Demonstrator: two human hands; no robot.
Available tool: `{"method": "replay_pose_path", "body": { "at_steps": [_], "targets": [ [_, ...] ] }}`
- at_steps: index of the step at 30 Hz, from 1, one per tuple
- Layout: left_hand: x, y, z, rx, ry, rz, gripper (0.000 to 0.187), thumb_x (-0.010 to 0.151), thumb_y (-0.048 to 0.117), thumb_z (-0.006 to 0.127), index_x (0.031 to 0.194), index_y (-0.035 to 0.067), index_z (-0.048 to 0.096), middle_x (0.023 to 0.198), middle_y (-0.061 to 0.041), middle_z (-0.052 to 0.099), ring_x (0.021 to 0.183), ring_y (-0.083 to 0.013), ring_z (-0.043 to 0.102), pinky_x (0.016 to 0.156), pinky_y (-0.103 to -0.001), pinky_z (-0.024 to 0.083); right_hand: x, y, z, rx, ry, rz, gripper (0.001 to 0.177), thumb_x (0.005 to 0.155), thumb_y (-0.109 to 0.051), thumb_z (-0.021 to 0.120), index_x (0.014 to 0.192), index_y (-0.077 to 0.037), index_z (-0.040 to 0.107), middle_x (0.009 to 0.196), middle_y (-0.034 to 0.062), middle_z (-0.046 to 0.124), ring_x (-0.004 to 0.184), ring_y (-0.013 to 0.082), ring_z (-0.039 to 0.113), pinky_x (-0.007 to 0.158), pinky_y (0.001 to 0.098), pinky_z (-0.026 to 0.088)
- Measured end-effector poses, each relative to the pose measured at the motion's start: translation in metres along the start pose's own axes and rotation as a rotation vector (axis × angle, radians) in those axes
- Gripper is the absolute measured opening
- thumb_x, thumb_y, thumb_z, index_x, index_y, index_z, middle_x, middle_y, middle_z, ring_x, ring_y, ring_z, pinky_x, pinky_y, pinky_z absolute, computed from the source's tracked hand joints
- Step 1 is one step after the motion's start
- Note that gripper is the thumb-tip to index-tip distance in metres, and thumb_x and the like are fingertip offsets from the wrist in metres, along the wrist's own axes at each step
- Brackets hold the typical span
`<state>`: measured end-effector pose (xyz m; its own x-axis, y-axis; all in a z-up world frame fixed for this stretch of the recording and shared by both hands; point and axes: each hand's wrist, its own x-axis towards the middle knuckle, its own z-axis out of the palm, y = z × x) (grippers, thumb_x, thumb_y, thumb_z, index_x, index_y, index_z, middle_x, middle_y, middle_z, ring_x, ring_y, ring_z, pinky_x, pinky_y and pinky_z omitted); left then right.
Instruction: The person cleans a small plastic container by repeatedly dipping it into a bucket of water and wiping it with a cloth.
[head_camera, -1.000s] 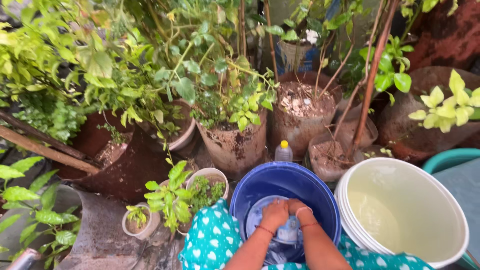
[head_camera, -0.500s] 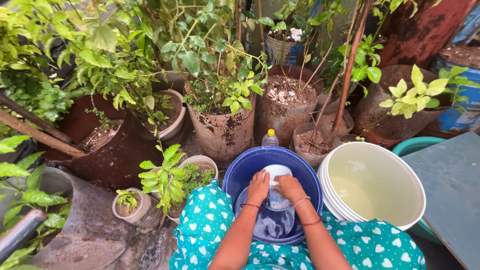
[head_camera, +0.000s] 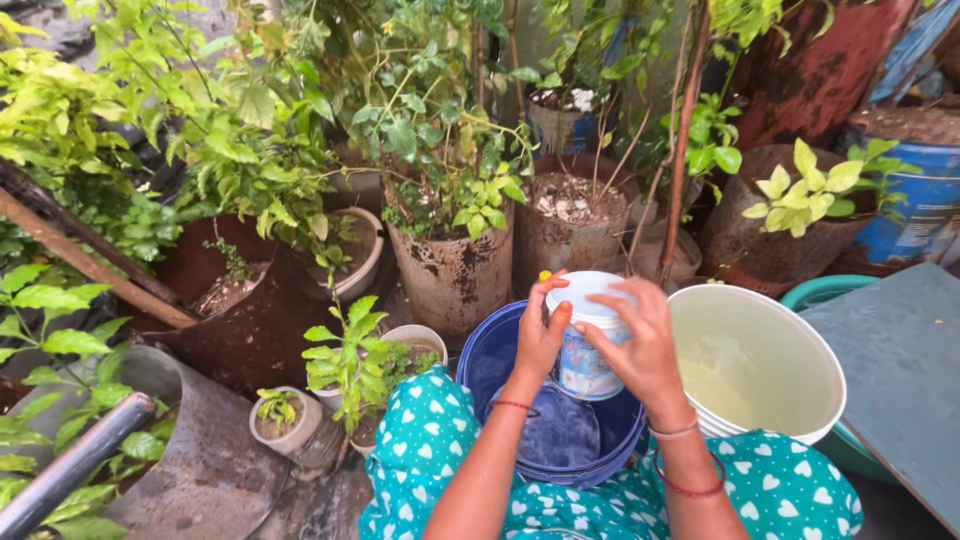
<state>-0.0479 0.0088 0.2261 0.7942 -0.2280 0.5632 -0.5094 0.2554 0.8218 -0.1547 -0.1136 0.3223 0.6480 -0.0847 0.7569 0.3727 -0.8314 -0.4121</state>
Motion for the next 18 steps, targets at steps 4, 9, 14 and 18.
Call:
{"method": "replay_pose_path", "body": {
  "at_steps": [4,9,14,18],
  "targets": [
    [0.004,0.047,0.025,-0.272,-0.028,0.007,0.061,0.102,0.060,0.055,0.128,0.004,0.056,0.147,-0.021,0.058,0.137,-0.0286,0.053,0.118,-0.041,0.038,0.013,-0.031,-0.043,0.076,0.047,-0.007,0.072,0.064,-0.032,0.090,0.128,-0.010,0.065,0.149,0.0233,0.047,0.144,0.0468,0.039,0.118,0.0547,0.034],
    [0.002,0.098,0.053,-0.371,-0.117,0.015,0.074,0.101,0.073,0.046,0.129,0.004,0.053,0.150,-0.023,0.055,0.137,-0.0305,0.054,0.117,-0.043,0.041,0.007,-0.058,-0.079,-0.084,0.176,-0.137,0.067,0.066,-0.036,0.091,0.124,-0.015,0.064,0.150,0.0213,0.046,0.148,0.0474,0.037,0.123,0.0586,0.033],
    [0.005,0.142,0.077,-0.347,-0.257,0.189,0.079,0.105,0.075,0.037,0.139,0.006,0.051,0.157,-0.025,0.048,0.147,-0.0324,0.050,0.126,-0.044,0.039,-0.002,-0.076,-0.121,-0.258,0.199,-0.110,0.053,0.065,-0.031,0.091,0.113,-0.019,0.072,0.144,0.0135,0.054,0.146,0.0449,0.043,0.121,0.0579,0.038],
    [0.028,0.161,0.112,-0.406,-0.398,0.278,0.080,0.107,0.071,0.036,0.155,0.007,0.037,0.169,-0.020,0.035,0.154,-0.0304,0.037,0.130,-0.040,0.031,-0.010,-0.064,-0.152,-0.398,0.336,-0.209,0.044,0.073,-0.029,0.094,0.110,-0.020,0.071,0.143,0.0082,0.054,0.145,0.0434,0.045,0.119,0.0554,0.041]
  ]
}}
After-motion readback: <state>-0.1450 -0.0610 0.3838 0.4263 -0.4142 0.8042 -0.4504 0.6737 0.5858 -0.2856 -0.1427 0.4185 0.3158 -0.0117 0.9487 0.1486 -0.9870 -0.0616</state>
